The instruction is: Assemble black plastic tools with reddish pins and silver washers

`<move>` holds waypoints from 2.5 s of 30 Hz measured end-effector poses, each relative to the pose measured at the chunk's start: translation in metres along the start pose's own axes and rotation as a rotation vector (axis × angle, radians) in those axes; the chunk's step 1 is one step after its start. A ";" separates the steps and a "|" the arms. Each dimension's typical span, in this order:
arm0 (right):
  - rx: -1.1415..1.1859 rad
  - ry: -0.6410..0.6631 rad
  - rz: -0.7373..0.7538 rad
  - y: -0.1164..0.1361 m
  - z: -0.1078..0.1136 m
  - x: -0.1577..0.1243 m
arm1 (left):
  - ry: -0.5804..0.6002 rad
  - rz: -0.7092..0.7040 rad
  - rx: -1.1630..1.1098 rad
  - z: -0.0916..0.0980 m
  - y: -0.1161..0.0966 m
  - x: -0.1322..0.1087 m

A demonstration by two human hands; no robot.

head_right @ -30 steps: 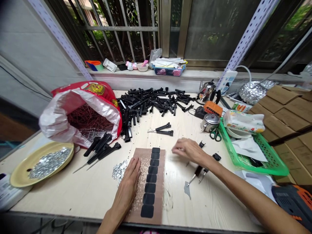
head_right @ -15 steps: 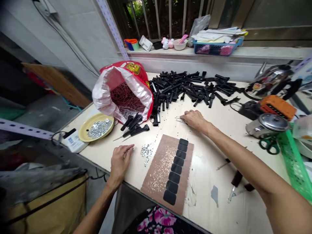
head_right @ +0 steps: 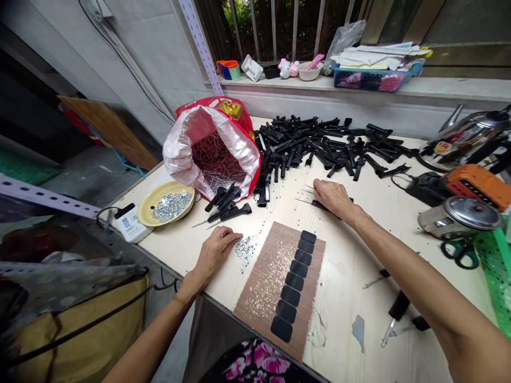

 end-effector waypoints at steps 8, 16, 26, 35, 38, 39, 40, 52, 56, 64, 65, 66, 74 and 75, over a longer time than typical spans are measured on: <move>0.553 -0.316 0.208 0.039 0.022 -0.040 | -0.085 0.287 -0.481 0.004 -0.006 0.001; 0.730 -0.279 0.302 0.158 0.038 -0.112 | 0.004 0.801 -1.790 0.004 -0.069 0.012; 0.425 -0.391 0.271 0.160 0.051 -0.128 | -0.074 0.788 -1.766 0.015 -0.092 0.015; 0.190 -0.469 0.306 0.158 0.049 -0.135 | -0.118 0.666 -1.455 0.007 -0.089 0.016; 0.211 -0.461 0.297 0.154 0.043 -0.137 | -0.115 0.622 -1.349 0.004 -0.088 0.016; 0.220 -0.461 0.295 0.153 0.041 -0.137 | -0.108 0.617 -1.334 0.003 -0.088 0.016; 0.226 -0.459 0.296 0.152 0.039 -0.138 | -0.102 0.615 -1.327 0.003 -0.089 0.016; 0.489 -0.231 0.264 0.139 0.032 -0.136 | 0.004 0.601 -1.259 0.002 -0.090 0.019; 0.596 -0.214 0.242 0.123 0.031 -0.142 | 0.077 0.576 -1.200 -0.001 -0.096 0.018; 0.599 -0.173 0.088 0.070 0.028 -0.166 | 0.252 0.499 -1.233 -0.019 -0.117 0.022; 0.589 -0.167 0.081 0.068 0.026 -0.168 | 0.228 0.502 -1.190 -0.020 -0.116 0.024; 0.584 -0.165 0.075 0.068 0.024 -0.169 | 0.199 0.508 -1.146 -0.022 -0.114 0.024; 0.556 -0.213 0.082 0.069 0.023 -0.162 | 0.052 0.445 -0.959 -0.011 -0.114 0.027; 0.516 -0.220 0.075 0.066 0.022 -0.158 | 0.004 0.403 -0.866 -0.008 -0.115 0.027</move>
Point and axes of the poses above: each hand's wrist, its own x-axis towards the middle knuckle, its own z-axis out of the back of the hand, y = z × x, the point moved 3 cm from there along x, towards the middle knuckle, and after that the axes turned 8 degrees about x, right-handed, at the moved point
